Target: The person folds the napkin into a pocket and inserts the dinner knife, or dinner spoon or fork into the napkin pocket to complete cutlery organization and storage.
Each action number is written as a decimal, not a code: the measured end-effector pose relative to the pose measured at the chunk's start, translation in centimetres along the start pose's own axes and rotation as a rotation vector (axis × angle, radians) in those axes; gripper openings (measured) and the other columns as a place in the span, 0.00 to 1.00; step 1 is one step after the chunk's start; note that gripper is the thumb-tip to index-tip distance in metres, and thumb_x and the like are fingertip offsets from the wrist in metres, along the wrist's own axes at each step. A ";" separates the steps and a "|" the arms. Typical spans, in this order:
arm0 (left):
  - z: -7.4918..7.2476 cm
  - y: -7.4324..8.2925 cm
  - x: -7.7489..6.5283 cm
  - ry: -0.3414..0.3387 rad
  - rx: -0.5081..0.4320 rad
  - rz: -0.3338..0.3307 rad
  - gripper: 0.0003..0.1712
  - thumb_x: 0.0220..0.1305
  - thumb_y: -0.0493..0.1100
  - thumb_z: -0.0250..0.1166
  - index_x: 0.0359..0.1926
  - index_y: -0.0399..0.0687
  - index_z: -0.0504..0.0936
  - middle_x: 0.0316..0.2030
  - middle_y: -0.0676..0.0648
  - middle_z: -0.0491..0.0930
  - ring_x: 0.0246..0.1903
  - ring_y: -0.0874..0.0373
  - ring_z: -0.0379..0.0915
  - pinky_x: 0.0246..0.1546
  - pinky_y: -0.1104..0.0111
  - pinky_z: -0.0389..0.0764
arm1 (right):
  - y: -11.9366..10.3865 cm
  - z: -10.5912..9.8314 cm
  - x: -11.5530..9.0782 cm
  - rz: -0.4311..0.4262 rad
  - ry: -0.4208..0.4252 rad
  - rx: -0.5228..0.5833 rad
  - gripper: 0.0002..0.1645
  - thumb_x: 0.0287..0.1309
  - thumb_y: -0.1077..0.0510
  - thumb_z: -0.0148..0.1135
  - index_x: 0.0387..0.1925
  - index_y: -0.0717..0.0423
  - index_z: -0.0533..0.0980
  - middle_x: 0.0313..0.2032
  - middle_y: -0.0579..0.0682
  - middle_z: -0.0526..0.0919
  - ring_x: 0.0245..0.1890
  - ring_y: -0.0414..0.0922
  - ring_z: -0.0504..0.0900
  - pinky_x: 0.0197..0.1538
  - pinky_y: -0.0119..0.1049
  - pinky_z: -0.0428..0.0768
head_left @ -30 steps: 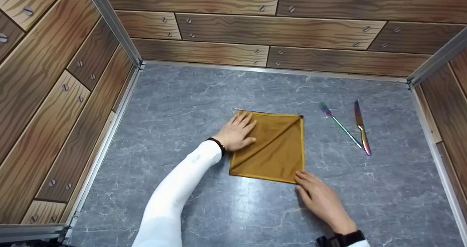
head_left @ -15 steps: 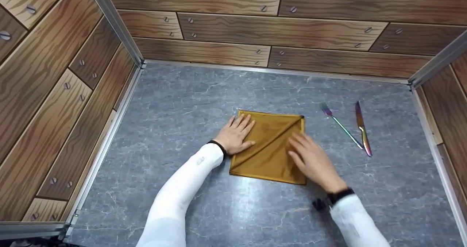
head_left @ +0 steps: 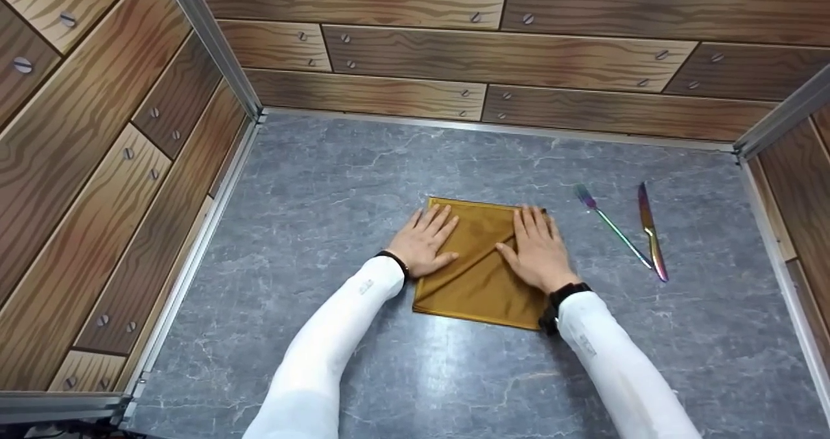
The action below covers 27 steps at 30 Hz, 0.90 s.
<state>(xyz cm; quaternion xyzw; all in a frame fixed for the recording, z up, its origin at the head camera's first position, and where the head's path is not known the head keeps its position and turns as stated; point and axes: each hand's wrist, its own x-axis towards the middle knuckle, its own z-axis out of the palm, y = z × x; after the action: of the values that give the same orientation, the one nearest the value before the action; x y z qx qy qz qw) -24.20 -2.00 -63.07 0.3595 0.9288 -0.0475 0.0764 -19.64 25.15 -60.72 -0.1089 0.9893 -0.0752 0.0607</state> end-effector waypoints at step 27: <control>0.1 0.0 -0.2 0.004 -0.018 -0.011 0.48 0.68 0.75 0.25 0.78 0.54 0.34 0.77 0.46 0.30 0.75 0.50 0.23 0.73 0.54 0.35 | 2.5 0.2 0.4 -0.037 -0.045 0.033 0.49 0.71 0.31 0.36 0.76 0.61 0.44 0.76 0.62 0.43 0.75 0.59 0.39 0.72 0.58 0.37</control>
<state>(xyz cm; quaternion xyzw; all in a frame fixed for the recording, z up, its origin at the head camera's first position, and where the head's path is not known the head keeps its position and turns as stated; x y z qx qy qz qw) -24.08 -2.13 -63.18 0.3539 0.9313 -0.0390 0.0775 -20.48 27.47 -61.41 -0.1279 0.9842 -0.0902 0.0833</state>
